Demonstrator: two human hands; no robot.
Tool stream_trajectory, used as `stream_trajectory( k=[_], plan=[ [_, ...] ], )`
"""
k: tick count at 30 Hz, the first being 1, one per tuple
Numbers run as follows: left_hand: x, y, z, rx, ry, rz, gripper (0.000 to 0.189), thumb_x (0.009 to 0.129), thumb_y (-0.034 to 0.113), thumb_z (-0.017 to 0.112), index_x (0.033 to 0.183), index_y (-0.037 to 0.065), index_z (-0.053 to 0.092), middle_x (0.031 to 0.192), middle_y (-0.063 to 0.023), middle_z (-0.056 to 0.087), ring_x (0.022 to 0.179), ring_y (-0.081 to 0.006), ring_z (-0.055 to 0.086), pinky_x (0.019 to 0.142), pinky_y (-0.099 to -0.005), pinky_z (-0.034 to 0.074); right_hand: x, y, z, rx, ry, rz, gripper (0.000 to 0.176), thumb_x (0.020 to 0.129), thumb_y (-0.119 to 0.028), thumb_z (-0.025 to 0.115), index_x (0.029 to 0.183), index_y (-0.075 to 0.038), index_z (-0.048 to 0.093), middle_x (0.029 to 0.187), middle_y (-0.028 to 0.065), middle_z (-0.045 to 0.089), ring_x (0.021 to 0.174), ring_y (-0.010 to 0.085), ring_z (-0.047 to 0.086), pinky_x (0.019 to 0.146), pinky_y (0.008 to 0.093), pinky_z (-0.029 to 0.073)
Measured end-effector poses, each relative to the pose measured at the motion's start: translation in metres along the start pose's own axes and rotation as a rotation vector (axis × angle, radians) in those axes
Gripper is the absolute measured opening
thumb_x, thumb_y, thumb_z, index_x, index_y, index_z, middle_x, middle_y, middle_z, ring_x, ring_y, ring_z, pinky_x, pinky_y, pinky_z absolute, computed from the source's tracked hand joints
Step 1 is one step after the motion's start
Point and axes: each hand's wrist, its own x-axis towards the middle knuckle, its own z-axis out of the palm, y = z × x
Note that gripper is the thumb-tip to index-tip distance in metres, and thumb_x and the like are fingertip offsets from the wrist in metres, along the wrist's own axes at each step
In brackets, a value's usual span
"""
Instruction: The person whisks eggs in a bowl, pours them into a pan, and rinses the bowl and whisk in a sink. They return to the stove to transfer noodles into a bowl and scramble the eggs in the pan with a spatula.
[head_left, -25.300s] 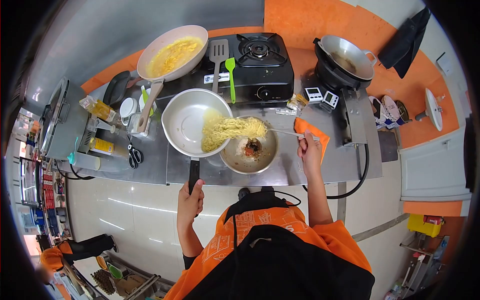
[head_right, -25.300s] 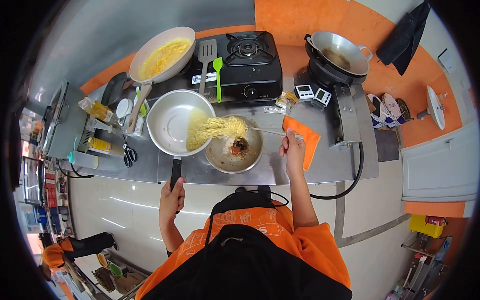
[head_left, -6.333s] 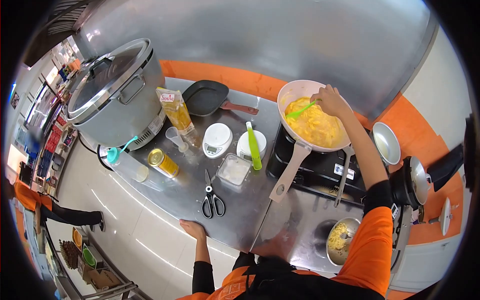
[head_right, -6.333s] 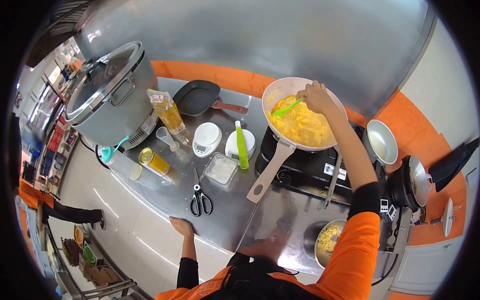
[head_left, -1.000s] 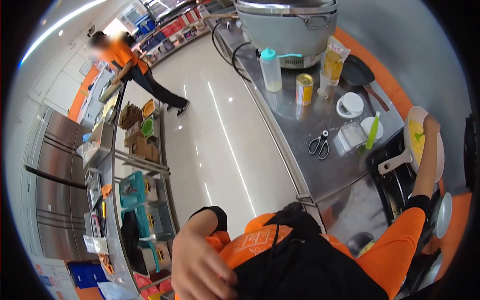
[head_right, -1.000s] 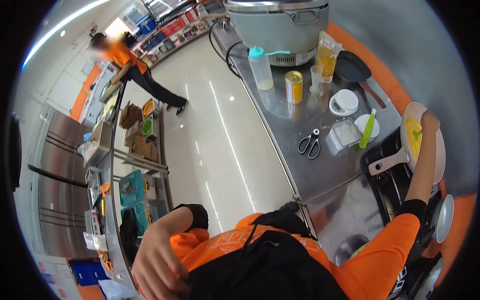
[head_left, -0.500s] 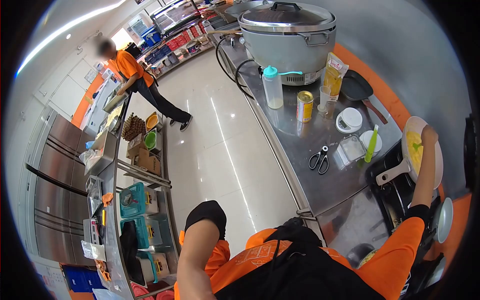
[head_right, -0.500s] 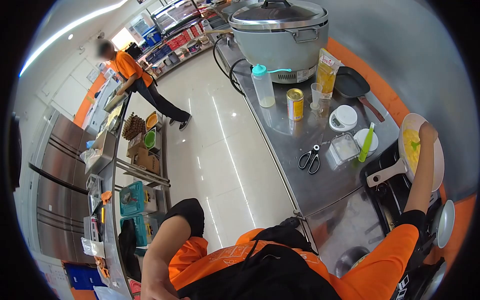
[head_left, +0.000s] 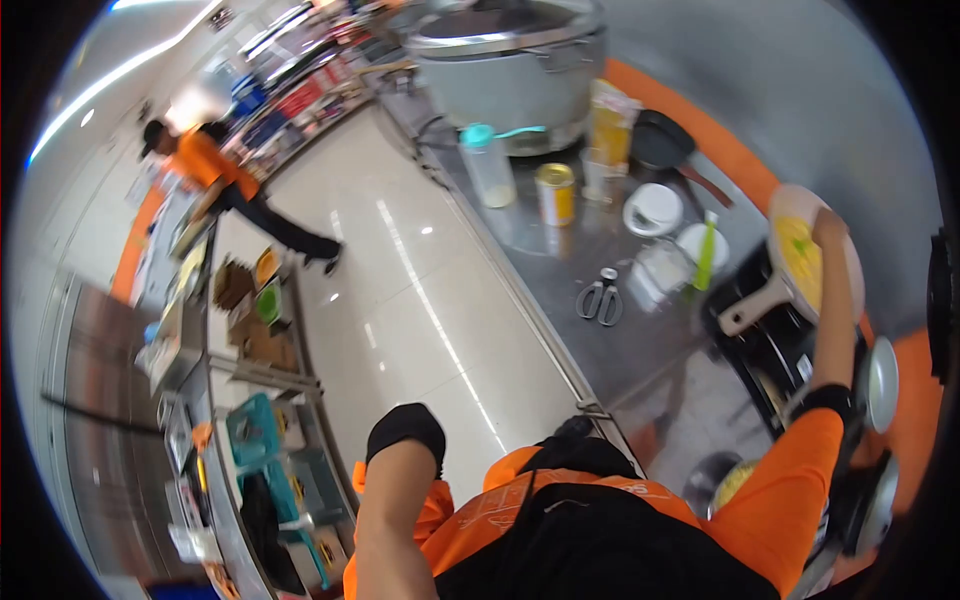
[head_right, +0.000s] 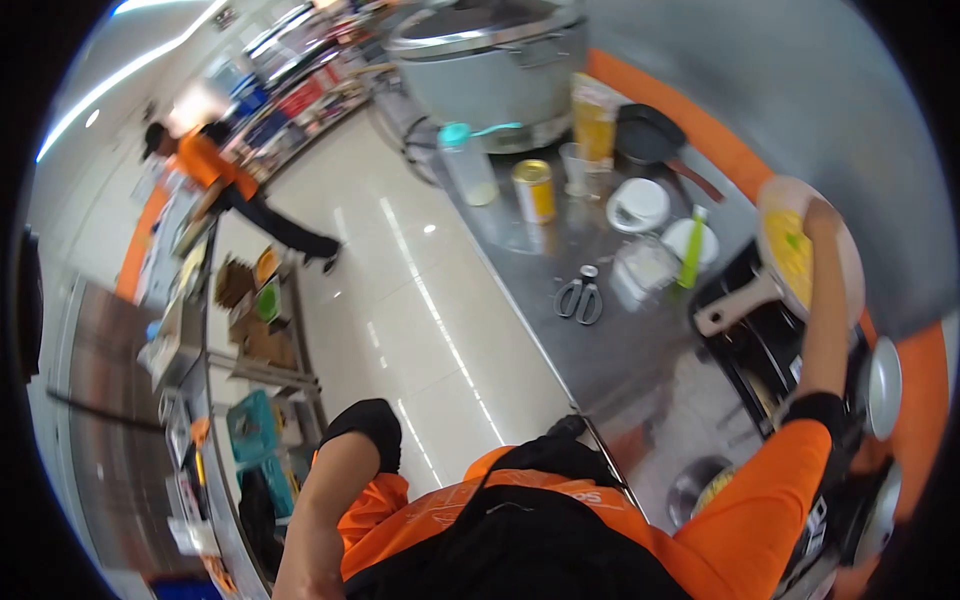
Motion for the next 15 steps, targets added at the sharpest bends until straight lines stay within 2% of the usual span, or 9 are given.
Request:
stream_trajectory(
  k=[5, 6, 7, 9, 10, 11, 13, 14, 15],
  plan=[
    [-0.026, -0.061, -0.007, -0.489, 0.071, -0.142, 0.026, 0.084, 0.019, 0.057, 0.059, 0.01, 0.053, 0.056, -0.0039, 0.051, 0.053, -0.0197, 0.053, 0.054, -0.0263, 0.048, -0.047, 0.008, -0.04, 0.046, 0.017, -0.042, 0.019, 0.071, -0.012, 0.059, 0.089, -0.008, 0.065, 0.094, 0.0152, 0.064, 0.085, 0.028, 0.064, 0.07, 0.0387, 0.051],
    [-0.041, -0.076, 0.002, -0.544, 0.209, -0.225, 0.019, 0.08, 0.017, 0.06, 0.064, 0.008, 0.056, 0.055, -0.0027, 0.052, 0.05, -0.0179, 0.053, 0.05, -0.0261, 0.045, -0.068, 0.008, -0.077, 0.103, -0.128, -0.009, 0.026, 0.074, -0.014, 0.054, 0.095, -0.001, 0.062, 0.099, 0.0199, 0.062, 0.093, 0.0311, 0.061, 0.078, 0.0403, 0.049],
    [-0.063, -0.092, 0.012, -0.593, 0.344, -0.323, 0.012, 0.077, 0.014, 0.063, 0.069, 0.006, 0.06, 0.054, -0.0014, 0.053, 0.047, -0.0161, 0.053, 0.046, -0.0258, 0.042, -0.072, 0.014, -0.079, 0.146, -0.123, 0.019, 0.023, 0.074, -0.014, 0.054, 0.092, -0.002, 0.064, 0.1, 0.0194, 0.062, 0.092, 0.0314, 0.061, 0.078, 0.0403, 0.049],
    [-0.087, -0.133, 0.046, -0.663, 0.68, -0.691, 0.027, 0.082, 0.024, 0.05, 0.075, -0.001, 0.058, 0.048, -0.0047, 0.045, 0.042, -0.0171, 0.047, 0.041, -0.0289, 0.036, -0.08, 0.027, -0.09, 0.236, -0.123, 0.035, 0.019, 0.073, -0.016, 0.055, 0.084, -0.006, 0.067, 0.098, 0.0177, 0.062, 0.089, 0.0317, 0.061, 0.077, 0.0398, 0.049],
    [-0.089, -0.154, 0.054, -0.649, 0.625, -1.07, 0.029, 0.084, 0.024, 0.048, 0.091, -0.003, 0.056, 0.063, -0.0074, 0.053, 0.055, -0.0148, 0.053, 0.049, -0.0242, 0.038, -0.088, 0.031, -0.099, 0.282, -0.133, 0.023, 0.017, 0.072, -0.017, 0.057, 0.081, -0.008, 0.068, 0.096, 0.0166, 0.063, 0.088, 0.0318, 0.062, 0.076, 0.0393, 0.049],
    [-0.076, -0.186, 0.069, -0.58, 0.535, -1.273, 0.033, 0.087, 0.026, 0.048, 0.1, -0.004, 0.053, 0.079, -0.0101, 0.056, 0.071, -0.0129, 0.055, 0.062, -0.0224, 0.041, -0.091, 0.036, -0.1, 0.323, -0.165, -0.017, 0.016, 0.072, -0.019, 0.058, 0.079, -0.01, 0.069, 0.092, 0.0158, 0.064, 0.086, 0.0317, 0.062, 0.075, 0.0388, 0.049],
    [-0.132, -0.274, 0.154, 0.041, 0.306, -1.215, 0.041, 0.089, 0.033, 0.047, 0.111, -0.001, 0.048, 0.087, -0.0093, 0.057, 0.077, -0.0132, 0.054, 0.07, -0.0236, 0.041, -0.091, 0.048, -0.104, 0.39, -0.176, -0.178, 0.017, 0.071, -0.023, 0.062, 0.079, -0.01, 0.07, 0.086, 0.0154, 0.065, 0.082, 0.0318, 0.062, 0.074, 0.0385, 0.048],
    [-0.144, -0.289, 0.173, -0.106, 0.303, -1.332, 0.042, 0.09, 0.035, 0.047, 0.113, 0.0, 0.046, 0.089, -0.0091, 0.057, 0.074, -0.0134, 0.054, 0.069, -0.0236, 0.042, -0.099, 0.036, -0.101, 0.428, -0.188, -0.332, 0.02, 0.071, -0.025, 0.063, 0.08, -0.009, 0.07, 0.084, 0.016, 0.065, 0.081, 0.0321, 0.062, 0.074, 0.0387, 0.048],
    [-0.152, -0.305, 0.188, -0.25, 0.298, -1.432, 0.044, 0.09, 0.037, 0.047, 0.115, 0.002, 0.044, 0.091, -0.009, 0.057, 0.071, -0.0136, 0.055, 0.067, -0.0237, 0.043, -0.101, 0.026, -0.101, 0.455, -0.197, -0.303, 0.02, 0.072, -0.025, 0.062, 0.08, -0.008, 0.069, 0.085, 0.0162, 0.065, 0.08, 0.0324, 0.062, 0.074, 0.0396, 0.048]
  ],
)
